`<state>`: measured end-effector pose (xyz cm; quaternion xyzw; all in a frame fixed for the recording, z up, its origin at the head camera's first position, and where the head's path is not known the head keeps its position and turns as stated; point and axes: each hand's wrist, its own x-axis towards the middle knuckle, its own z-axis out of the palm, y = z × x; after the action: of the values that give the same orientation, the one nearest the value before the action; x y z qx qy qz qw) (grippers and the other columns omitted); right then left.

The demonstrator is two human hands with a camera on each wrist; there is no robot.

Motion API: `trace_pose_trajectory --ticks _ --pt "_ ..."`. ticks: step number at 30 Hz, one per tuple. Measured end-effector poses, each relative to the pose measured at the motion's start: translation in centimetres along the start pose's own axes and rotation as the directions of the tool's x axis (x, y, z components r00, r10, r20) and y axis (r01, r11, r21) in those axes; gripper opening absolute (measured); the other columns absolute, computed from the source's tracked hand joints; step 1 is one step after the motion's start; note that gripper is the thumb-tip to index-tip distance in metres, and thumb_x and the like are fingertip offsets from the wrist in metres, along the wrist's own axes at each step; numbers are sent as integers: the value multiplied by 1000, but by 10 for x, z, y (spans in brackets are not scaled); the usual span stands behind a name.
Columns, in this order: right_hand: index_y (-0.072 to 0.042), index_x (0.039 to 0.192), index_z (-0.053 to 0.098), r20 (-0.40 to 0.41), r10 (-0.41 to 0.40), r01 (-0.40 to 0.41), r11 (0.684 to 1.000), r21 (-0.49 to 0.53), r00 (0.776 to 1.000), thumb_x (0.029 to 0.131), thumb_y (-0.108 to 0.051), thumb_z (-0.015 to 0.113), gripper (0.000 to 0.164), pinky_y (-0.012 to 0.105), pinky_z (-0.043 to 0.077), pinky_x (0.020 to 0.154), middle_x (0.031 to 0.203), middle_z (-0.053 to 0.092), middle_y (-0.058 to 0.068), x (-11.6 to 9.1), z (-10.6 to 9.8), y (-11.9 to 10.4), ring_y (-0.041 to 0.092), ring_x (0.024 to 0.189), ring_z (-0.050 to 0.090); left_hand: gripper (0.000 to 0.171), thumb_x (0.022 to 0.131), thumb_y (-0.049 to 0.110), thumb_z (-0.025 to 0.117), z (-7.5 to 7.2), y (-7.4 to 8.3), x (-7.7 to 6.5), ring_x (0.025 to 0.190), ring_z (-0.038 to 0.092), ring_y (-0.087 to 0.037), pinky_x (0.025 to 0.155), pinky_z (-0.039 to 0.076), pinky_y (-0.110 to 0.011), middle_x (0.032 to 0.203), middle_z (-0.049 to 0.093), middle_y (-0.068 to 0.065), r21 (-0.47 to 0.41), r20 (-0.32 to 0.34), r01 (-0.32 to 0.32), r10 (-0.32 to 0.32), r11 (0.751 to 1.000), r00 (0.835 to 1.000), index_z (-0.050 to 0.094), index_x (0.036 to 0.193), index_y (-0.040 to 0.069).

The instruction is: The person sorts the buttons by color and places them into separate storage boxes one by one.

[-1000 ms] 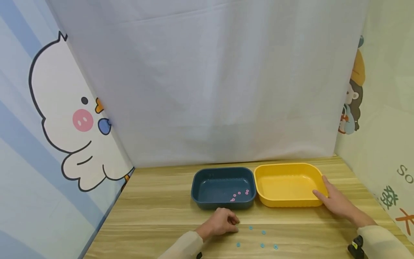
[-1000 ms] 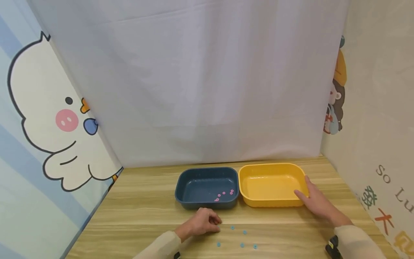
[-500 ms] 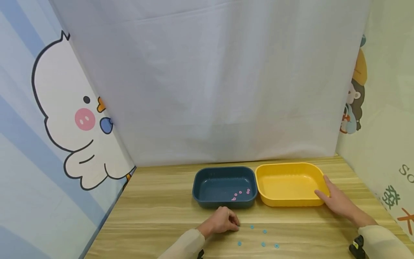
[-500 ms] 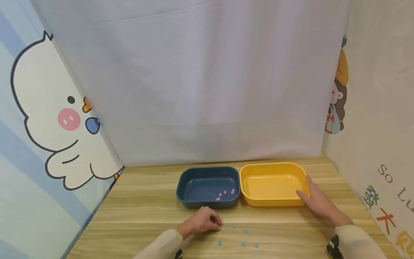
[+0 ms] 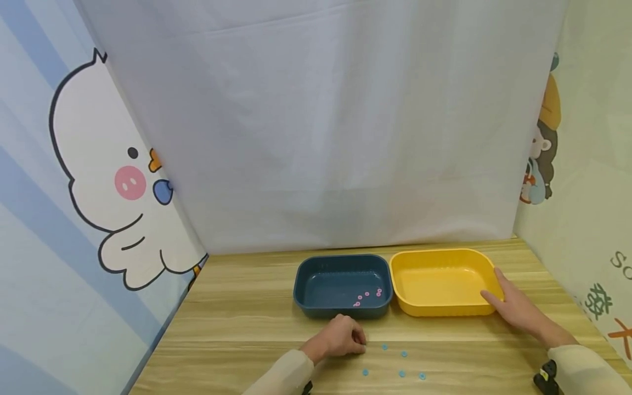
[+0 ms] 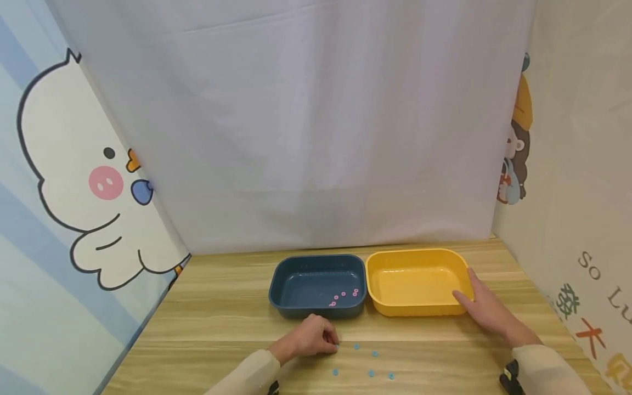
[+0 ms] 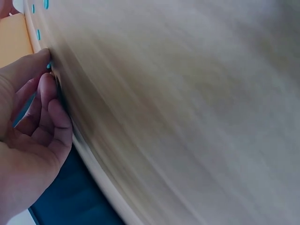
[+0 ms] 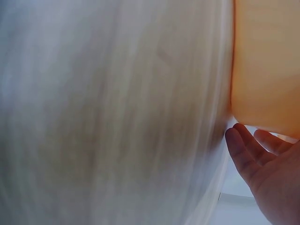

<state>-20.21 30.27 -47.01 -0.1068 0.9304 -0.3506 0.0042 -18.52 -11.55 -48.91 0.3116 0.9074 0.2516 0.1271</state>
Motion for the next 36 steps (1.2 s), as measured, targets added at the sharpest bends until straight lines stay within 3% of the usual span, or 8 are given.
trace_pose_trajectory --ticks 12,17,26,32,36 --pt "17 142 -5 9 5 -5 1000 -9 1000 101 -36 44 83 68 12 100 140 5 47 1 0 -3 62 126 13 13 78 9 75 1 -1 1 57 49 7 56 42 -10 63 55 17 15 32 -48 48 999 998 66 73 17" --pt "18 142 -5 14 3 -3 1000 -10 1000 101 -36 44 83 68 12 100 140 4 47 2 -1 -3 62 126 12 11 78 7 73 -4 0 0 54 49 6 54 43 -11 63 55 17 -57 19 -60 61 997 998 66 74 15" --pt "18 141 -6 10 -4 4 1000 4 1000 101 -34 45 84 69 11 99 140 3 47 -2 -3 -3 63 126 11 9 83 7 71 -26 27 8 68 55 3 67 47 -14 75 61 13 -257 16 -103 111 961 994 66 90 9" --pt "19 141 -4 2 -11 11 1000 -19 1000 101 -34 45 83 69 12 99 140 4 47 0 -4 -1 63 125 13 4 86 11 70 -46 46 24 69 58 4 66 48 -15 77 65 12 -266 12 -127 135 956 991 69 90 10" --pt "19 141 -3 1 -14 14 1000 -26 1000 100 -34 46 83 69 13 99 139 5 48 1 -3 0 63 124 13 6 88 12 68 -53 53 39 70 58 3 65 48 -16 79 65 12 -272 -19 -109 108 956 994 70 93 9"
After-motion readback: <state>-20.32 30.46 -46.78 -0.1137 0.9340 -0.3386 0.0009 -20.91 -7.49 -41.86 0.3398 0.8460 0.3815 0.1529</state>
